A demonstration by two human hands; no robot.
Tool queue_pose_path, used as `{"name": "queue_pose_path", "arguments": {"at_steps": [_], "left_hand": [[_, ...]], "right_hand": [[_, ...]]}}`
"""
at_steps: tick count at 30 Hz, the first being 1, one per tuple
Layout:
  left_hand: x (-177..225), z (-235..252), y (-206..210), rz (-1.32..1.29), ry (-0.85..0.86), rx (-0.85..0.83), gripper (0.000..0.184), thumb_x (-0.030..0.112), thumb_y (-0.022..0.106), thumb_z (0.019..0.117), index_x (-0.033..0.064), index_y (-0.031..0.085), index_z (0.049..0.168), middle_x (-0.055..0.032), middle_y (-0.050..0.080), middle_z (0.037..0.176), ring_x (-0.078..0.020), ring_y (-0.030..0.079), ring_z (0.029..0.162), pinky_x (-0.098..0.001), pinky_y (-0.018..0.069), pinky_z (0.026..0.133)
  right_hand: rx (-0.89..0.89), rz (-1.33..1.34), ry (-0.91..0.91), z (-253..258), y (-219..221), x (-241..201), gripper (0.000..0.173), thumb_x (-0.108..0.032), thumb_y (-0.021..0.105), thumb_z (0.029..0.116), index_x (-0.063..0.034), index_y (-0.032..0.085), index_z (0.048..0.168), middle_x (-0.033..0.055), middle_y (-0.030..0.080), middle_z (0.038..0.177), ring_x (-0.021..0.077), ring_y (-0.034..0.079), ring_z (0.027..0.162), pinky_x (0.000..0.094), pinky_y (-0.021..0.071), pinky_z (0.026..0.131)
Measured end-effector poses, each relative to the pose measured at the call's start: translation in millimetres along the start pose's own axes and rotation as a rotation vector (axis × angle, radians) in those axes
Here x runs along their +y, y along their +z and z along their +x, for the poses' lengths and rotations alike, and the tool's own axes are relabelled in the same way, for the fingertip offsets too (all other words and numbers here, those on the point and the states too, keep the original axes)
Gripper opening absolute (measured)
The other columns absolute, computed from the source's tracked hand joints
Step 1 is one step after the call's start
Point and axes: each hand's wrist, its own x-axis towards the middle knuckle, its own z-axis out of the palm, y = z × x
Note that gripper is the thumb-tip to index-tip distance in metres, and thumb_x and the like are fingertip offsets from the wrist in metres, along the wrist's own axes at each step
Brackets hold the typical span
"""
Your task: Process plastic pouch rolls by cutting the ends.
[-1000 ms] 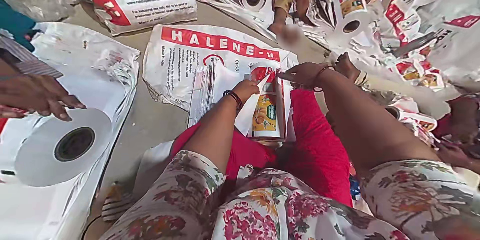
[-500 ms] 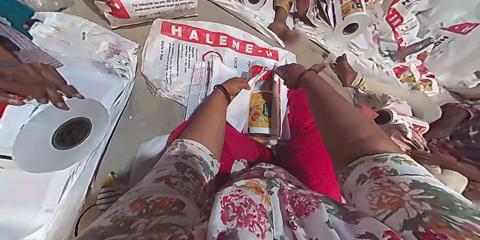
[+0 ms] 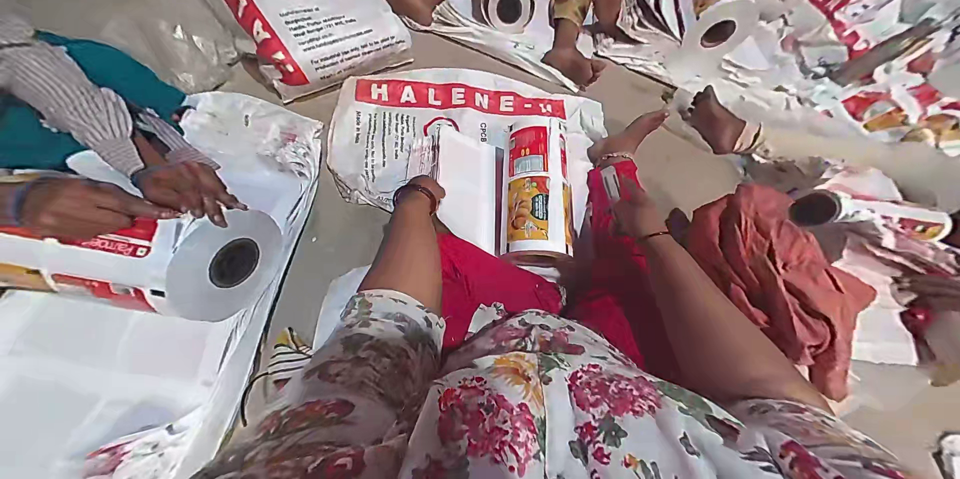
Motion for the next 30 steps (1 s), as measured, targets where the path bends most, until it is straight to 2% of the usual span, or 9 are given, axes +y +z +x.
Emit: {"name": "queue_pose_path", "arguments": {"at_steps": [5, 7, 9, 13, 15, 17, 22, 26, 30], "left_hand": [[25.5, -22.8, 16.0, -0.017, -0.137, 0.197, 0.047, 0.015, 0.059, 0.0988, -0.0137, 0.053, 0.135, -0.0301, 0.061, 0.135, -0.0414, 0.062, 0.126, -0.0593, 0.0488, 0.105], [40.6, -36.6, 17.6, -0.066, -0.072, 0.384, 0.071, 0.016, 0.066, 0.0921, -0.0057, 0.035, 0.153, -0.032, 0.055, 0.142, -0.0466, 0.063, 0.122, -0.0625, 0.0522, 0.099], [61.0, -52.5, 22.8, 0.007, 0.075, 0.44, 0.071, 0.02, 0.067, 0.0913, -0.0012, 0.038, 0.152, -0.032, 0.051, 0.145, -0.0502, 0.064, 0.116, -0.067, 0.0539, 0.092], [87.2, -100.0, 42.9, 0.462, 0.086, -0.007, 0.045, 0.03, 0.054, 0.1032, -0.0108, 0.067, 0.118, -0.0323, 0.064, 0.128, -0.0475, 0.061, 0.123, -0.0688, 0.0462, 0.1], [107.8, -136.3, 40.7, 0.716, 0.058, -0.342, 0.04, 0.019, 0.047, 0.1092, -0.0135, 0.063, 0.125, -0.0338, 0.058, 0.136, -0.0449, 0.053, 0.134, -0.0608, 0.0384, 0.11], [116.3, -141.1, 39.5, 0.807, 0.018, -0.406, 0.038, 0.016, 0.047, 0.1085, -0.0129, 0.062, 0.128, -0.0327, 0.056, 0.139, -0.0428, 0.051, 0.136, -0.0593, 0.038, 0.11], [89.1, -75.0, 50.2, 0.268, 0.197, 0.253, 0.034, 0.026, 0.052, 0.1023, -0.001, 0.068, 0.116, -0.0255, 0.07, 0.117, -0.0419, 0.068, 0.113, -0.0645, 0.0528, 0.093], [128.9, -112.7, 53.5, -0.82, 0.332, -0.07, 0.047, 0.035, 0.035, 0.1135, 0.0, 0.044, 0.144, -0.0192, 0.069, 0.119, -0.0268, 0.074, 0.096, -0.0416, 0.0622, 0.086], [151.0, -131.3, 43.3, -0.95, 0.232, -0.272, 0.075, 0.062, 0.027, 0.1078, 0.0026, 0.036, 0.154, -0.0242, 0.061, 0.136, -0.0335, 0.069, 0.113, -0.0447, 0.0583, 0.095]], "right_hand": [[0.139, 0.44, 0.032, -0.2, -6.7, 47.0, 0.053, -0.02, 0.043, 0.1104, -0.0253, 0.031, 0.161, 0.011, 0.066, 0.096, 0.0152, 0.059, 0.058, 0.0318, 0.0519, 0.05], [0.111, 0.484, -0.011, -3.9, -6.4, 46.9, 0.054, -0.018, 0.043, 0.1107, -0.0253, 0.029, 0.162, 0.0108, 0.066, 0.096, 0.0152, 0.058, 0.057, 0.0315, 0.0515, 0.05], [0.083, 0.44, -0.043, -5.5, -7.0, 46.9, 0.055, -0.02, 0.044, 0.1104, -0.0258, 0.029, 0.163, 0.0122, 0.067, 0.099, 0.0168, 0.06, 0.059, 0.034, 0.0529, 0.052], [0.055, 0.424, -0.062, 2.2, -6.0, 50.3, 0.054, -0.02, 0.045, 0.1099, -0.0258, 0.03, 0.162, 0.0125, 0.067, 0.1, 0.0172, 0.06, 0.06, 0.0348, 0.0532, 0.053], [0.049, 0.458, -0.072, 2.7, -8.6, 51.0, 0.054, -0.019, 0.045, 0.1098, -0.0232, 0.03, 0.162, 0.0127, 0.067, 0.099, 0.0163, 0.059, 0.058, 0.0335, 0.0525, 0.051], [0.038, 0.488, -0.062, 3.8, -13.8, 51.1, 0.054, -0.019, 0.044, 0.1102, -0.0226, 0.029, 0.162, 0.0114, 0.066, 0.097, 0.0144, 0.058, 0.056, 0.0311, 0.0517, 0.05], [0.011, 0.568, -0.041, 11.0, -17.7, 60.7, 0.055, -0.02, 0.043, 0.1107, -0.0203, 0.026, 0.162, 0.01, 0.068, 0.097, 0.0146, 0.06, 0.056, 0.031, 0.0524, 0.049], [-0.03, 0.63, -0.033, 13.2, -19.4, 55.7, 0.05, -0.019, 0.043, 0.1103, -0.0185, 0.032, 0.159, 0.0071, 0.067, 0.093, 0.0117, 0.058, 0.054, 0.027, 0.0504, 0.046], [-0.067, 0.632, -0.026, 15.2, -14.1, 46.0, 0.049, -0.02, 0.043, 0.1104, -0.0188, 0.033, 0.158, 0.0073, 0.065, 0.095, 0.0126, 0.058, 0.058, 0.0293, 0.0517, 0.051]]}}
